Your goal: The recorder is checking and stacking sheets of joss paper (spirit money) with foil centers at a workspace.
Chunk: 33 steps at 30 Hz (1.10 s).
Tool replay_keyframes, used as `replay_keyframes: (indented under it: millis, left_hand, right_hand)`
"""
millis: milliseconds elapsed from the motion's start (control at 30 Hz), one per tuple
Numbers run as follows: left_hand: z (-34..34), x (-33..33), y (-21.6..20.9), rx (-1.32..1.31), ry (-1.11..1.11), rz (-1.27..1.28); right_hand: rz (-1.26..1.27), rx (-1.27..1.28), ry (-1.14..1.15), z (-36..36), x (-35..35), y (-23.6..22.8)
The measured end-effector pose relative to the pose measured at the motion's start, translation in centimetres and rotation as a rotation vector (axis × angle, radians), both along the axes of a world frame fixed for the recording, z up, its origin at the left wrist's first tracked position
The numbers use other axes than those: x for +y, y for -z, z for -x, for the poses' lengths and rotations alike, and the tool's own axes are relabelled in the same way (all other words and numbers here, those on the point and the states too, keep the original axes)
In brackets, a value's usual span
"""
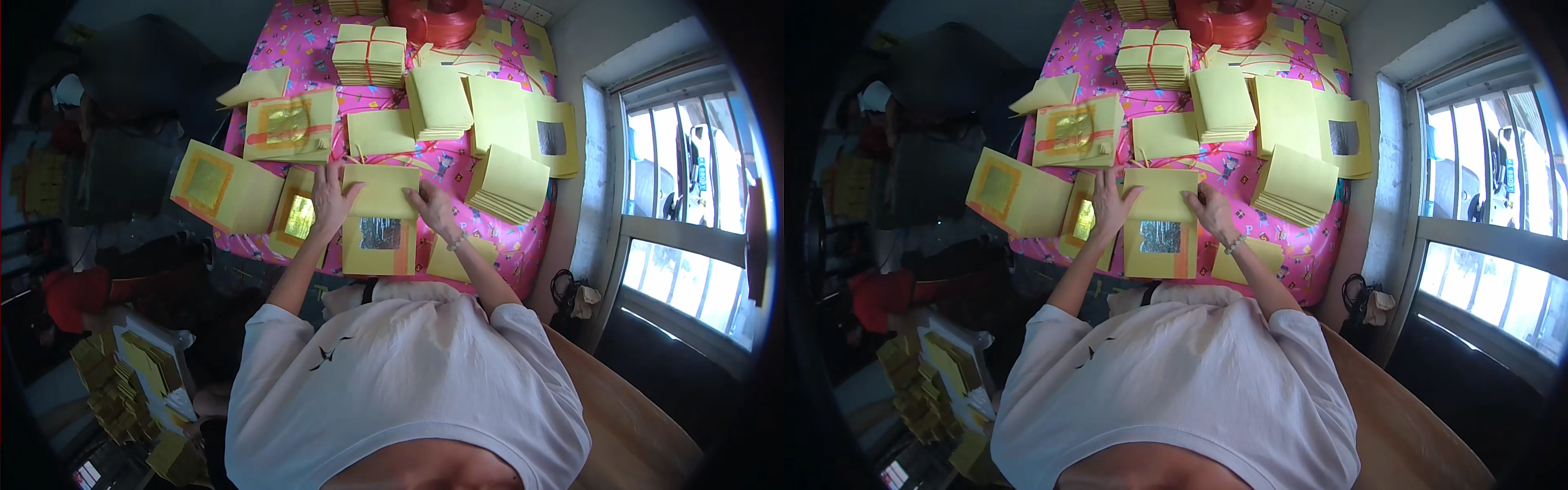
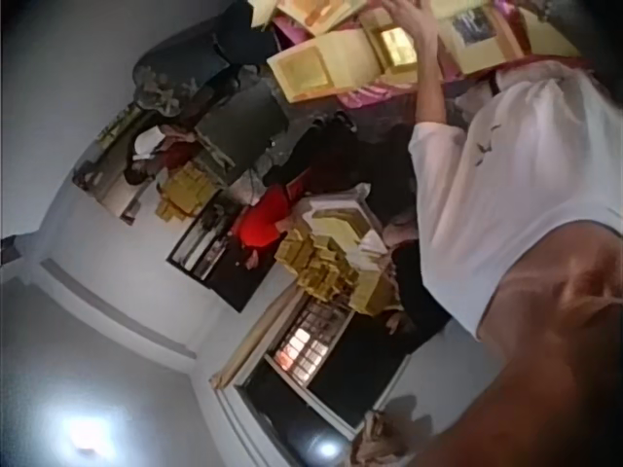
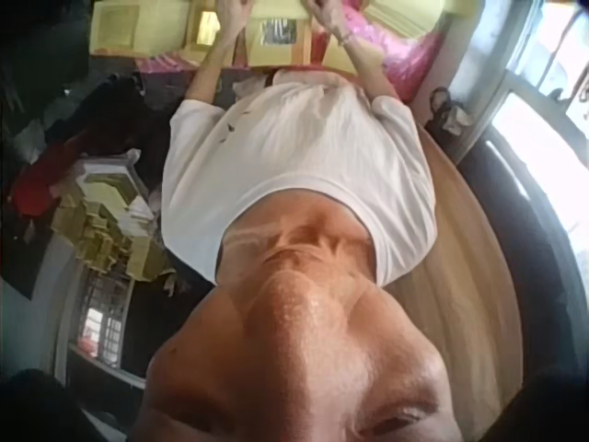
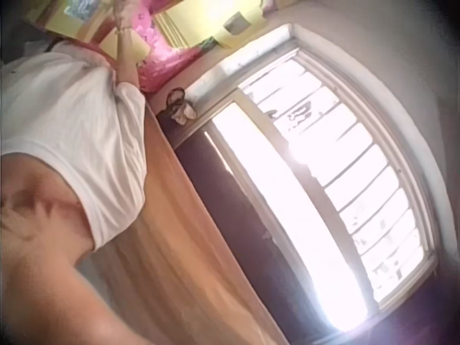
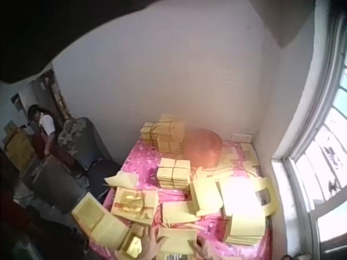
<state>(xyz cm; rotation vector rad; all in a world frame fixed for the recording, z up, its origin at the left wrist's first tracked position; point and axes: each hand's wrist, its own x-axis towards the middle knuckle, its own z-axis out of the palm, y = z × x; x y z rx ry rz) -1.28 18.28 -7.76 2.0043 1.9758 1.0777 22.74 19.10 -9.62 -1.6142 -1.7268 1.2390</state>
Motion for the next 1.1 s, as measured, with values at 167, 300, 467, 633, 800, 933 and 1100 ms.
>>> replay_keyframes:
  millis: [167,300,467,633,800,933,1100]
  left_hand:
    - [1.1,-0.2,2.4,0.088,0.342,0.276]
    - [-0.6,-0.3,0.1,0.101,0.328,0.421]
    - [-3.7,-2.1,-2.0,0.25,0.225,0.368]
    - [-4.1,-2.8,-0.4,0.169,0.194,0.324]
    - [-4.6,-3.1,0.3,0.151,0.198,0.323]
    - [-4.6,-3.4,0.9,0.183,0.195,0.322]
    - [-4.6,-3.5,1.0,0.17,0.191,0.325]
  right_hand:
    - [0.006,-0.004,0.005,0.4,0.2,0.1]
    - [0.015,-0.097,0.008,0.2,0.4,0.0]
    - [0.041,-0.01,0.085,0.2,0.3,1.4]
    - [0.011,-0.069,0.113,0.5,0.2,1.3]
    - [0.029,-0.116,0.106,0.5,0.5,0.8]
    - [0.018,-0.135,0.106,0.7,0.6,0.5]
    - [0.051,-0.13,0.088,0.6,0.8,-0.6]
